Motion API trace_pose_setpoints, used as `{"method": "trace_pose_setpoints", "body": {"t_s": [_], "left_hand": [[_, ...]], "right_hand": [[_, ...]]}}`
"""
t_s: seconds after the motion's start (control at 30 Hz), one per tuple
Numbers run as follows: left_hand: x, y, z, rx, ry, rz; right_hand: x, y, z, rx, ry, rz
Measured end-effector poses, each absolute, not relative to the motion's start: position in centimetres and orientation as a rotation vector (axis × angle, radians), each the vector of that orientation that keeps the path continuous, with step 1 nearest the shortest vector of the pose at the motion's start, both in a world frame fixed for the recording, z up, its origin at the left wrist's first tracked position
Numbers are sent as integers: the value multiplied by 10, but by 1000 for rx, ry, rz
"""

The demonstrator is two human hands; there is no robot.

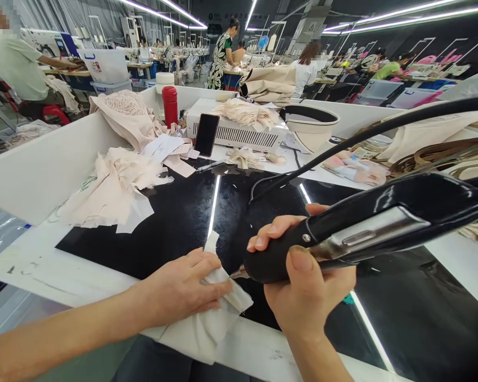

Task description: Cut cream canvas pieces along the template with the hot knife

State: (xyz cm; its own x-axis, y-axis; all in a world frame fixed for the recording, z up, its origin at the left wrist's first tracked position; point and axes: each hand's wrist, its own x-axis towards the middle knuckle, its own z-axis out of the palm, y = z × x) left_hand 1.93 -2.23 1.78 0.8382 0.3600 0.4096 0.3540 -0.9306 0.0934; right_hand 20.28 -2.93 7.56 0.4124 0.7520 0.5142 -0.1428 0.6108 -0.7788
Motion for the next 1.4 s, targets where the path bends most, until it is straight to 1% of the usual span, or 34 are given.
{"method": "trace_pose_setpoints", "body": {"t_s": [0.37,0.57,0.8,1.0,1.17,1.4], "left_hand": [[20,-23,16,2941,604,687],[18,-24,17,2893,609,632],[15,9,29,2824,533,689],[12,32,22,2786,423,597],[3,30,22,2821,416,603],[-5,28,26,2934,354,465]], "right_hand": [[196,-21,75,-687,-970,634],[196,-21,72,-735,-985,650],[198,-21,71,-717,-992,625],[198,-22,71,-686,-1000,647],[199,-24,71,-683,-1003,648],[198,-25,73,-692,-1021,636]]}}
